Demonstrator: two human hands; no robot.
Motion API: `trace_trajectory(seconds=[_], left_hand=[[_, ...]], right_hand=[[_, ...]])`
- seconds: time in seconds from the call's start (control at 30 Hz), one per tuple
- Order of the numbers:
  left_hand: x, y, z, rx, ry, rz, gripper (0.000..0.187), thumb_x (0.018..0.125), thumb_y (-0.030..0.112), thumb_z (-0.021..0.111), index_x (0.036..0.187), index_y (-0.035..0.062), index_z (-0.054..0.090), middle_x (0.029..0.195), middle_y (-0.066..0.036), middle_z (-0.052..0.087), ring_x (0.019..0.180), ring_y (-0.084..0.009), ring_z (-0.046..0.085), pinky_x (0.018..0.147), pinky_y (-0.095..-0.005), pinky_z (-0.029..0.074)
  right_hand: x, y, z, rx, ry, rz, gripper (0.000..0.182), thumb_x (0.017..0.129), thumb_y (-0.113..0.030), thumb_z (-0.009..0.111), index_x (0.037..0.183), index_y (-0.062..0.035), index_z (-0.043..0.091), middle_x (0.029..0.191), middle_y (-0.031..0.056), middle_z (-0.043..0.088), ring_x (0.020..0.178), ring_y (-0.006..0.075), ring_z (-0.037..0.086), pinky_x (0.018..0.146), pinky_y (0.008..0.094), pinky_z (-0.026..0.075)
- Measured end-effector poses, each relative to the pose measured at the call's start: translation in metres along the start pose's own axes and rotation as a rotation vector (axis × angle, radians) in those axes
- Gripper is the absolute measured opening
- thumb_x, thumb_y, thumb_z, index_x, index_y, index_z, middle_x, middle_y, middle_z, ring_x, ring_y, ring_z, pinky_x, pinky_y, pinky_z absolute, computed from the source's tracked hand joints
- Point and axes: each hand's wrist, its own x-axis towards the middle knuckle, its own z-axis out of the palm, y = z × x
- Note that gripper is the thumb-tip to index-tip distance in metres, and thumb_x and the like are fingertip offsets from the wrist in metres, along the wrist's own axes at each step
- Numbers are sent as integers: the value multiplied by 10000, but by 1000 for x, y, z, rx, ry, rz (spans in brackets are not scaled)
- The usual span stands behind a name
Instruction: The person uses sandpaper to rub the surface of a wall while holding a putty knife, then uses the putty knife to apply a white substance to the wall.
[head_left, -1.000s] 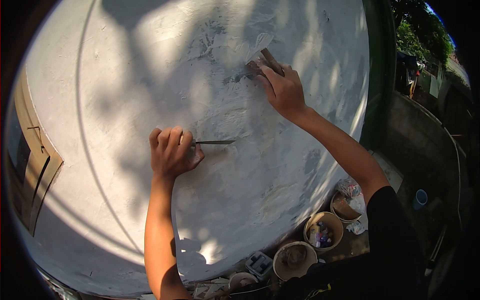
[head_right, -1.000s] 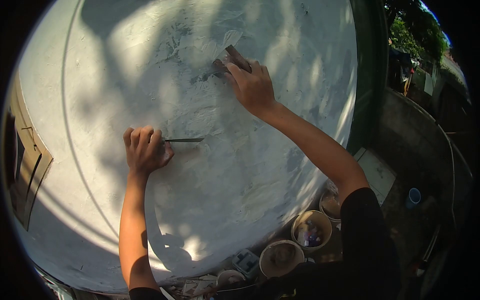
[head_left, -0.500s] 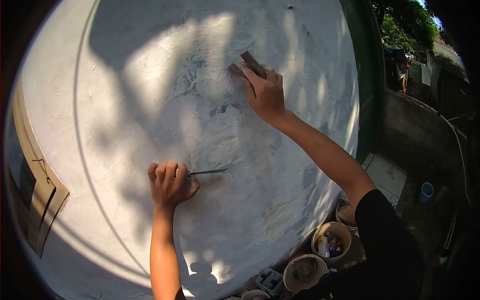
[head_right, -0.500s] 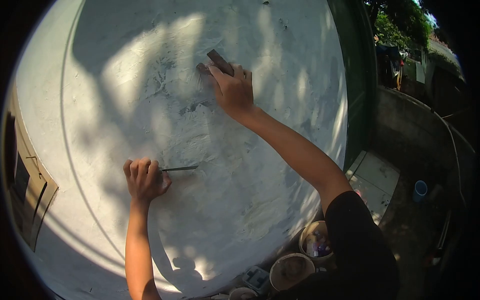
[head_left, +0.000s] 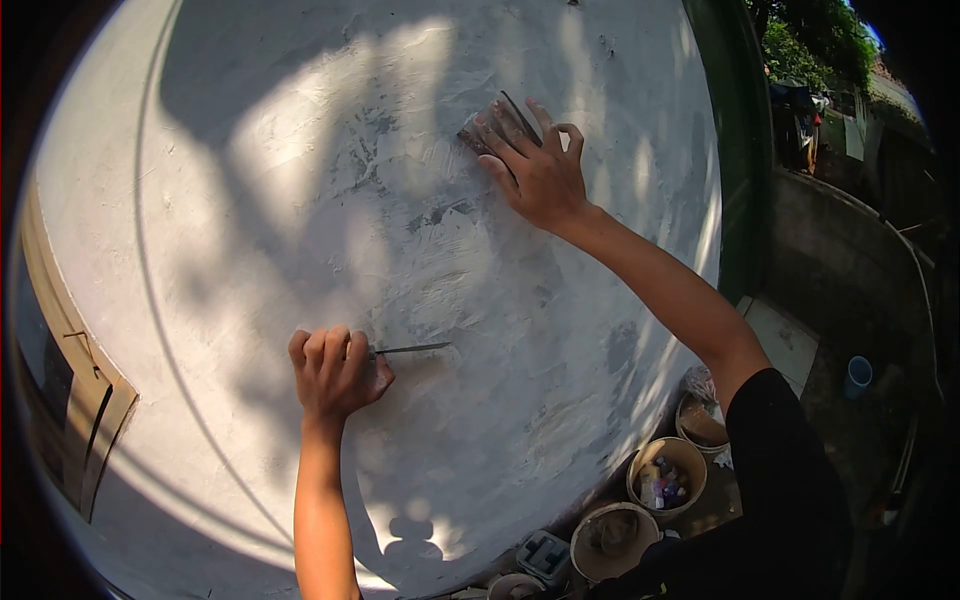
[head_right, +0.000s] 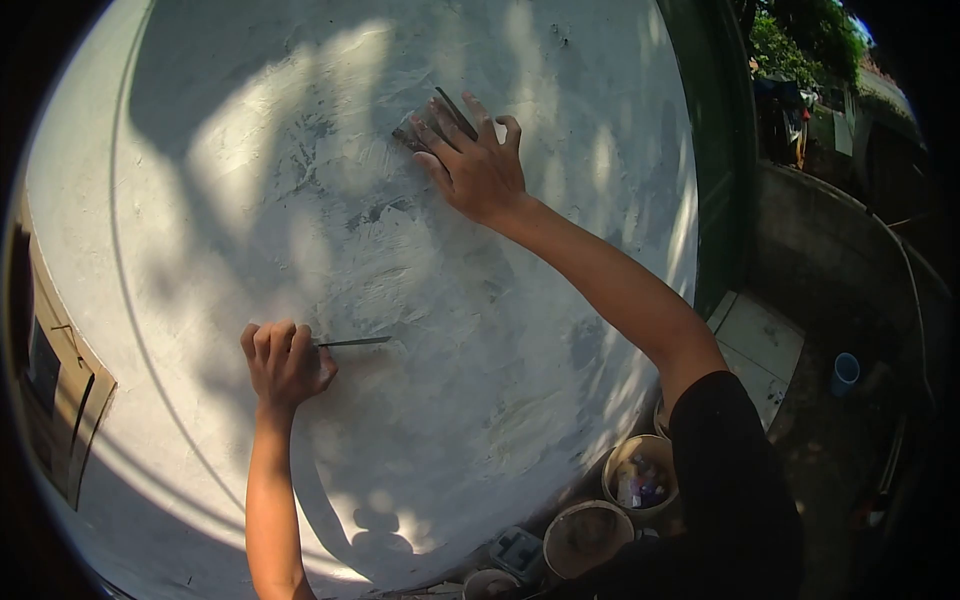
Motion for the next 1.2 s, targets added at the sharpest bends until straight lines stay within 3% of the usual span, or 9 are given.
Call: trace_trajectory(seconds=[0.13,0.33,0.63,0.83,0.93,1.07,1.2], left_hand=[[0,2,0,-23,-6,-4,361,616,283,698,901,102,571,979,-70,517,956,-254,480,930,-477,379],[1,1,0,-9,-5,2,357,608,299,699,883,108,576,975,-62,518,959,-241,475,914,-467,386],[2,1,0,-26,-5,14,377,615,281,692,919,96,568,982,-78,509,956,-264,483,922,-485,380],[1,1,-1,-38,-13,12,374,613,278,696,915,98,566,978,-74,503,948,-262,479,924,-486,380],[3,0,0,-38,1,7,368,614,276,698,911,100,570,977,-72,505,950,-259,479,931,-486,379],[2,-1,-2,-11,8,-3,375,587,303,722,878,113,581,965,-60,525,952,-237,480,880,-458,400],[0,-1,-3,-47,-37,-40,352,628,250,696,922,93,581,976,-81,514,973,-266,485,953,-482,363]], right_hand=[[-22,-27,6,54,-63,163,422,1001,-386,504,1358,-180,594,1443,56,531,1350,348,374,992,526,266],[-19,-15,9,50,12,53,425,992,-353,518,1355,-144,591,1410,69,557,1396,362,333,1038,590,265],[9,-17,5,56,12,103,410,991,-340,517,1321,-116,613,1410,74,555,1398,361,340,1057,648,225],[-3,-19,8,4,-18,55,422,995,-348,512,1333,-113,600,1415,84,549,1385,360,363,1065,643,222],[11,-14,7,-57,8,14,422,994,-351,516,1339,-123,597,1409,78,555,1365,353,382,1047,596,263],[1,-19,10,121,-22,94,446,990,-366,522,1351,-110,582,1395,69,567,1325,341,416,998,529,310],[-14,-26,-7,127,-124,70,486,988,-399,512,1360,-91,563,1365,93,584,1295,346,439,994,512,320]])
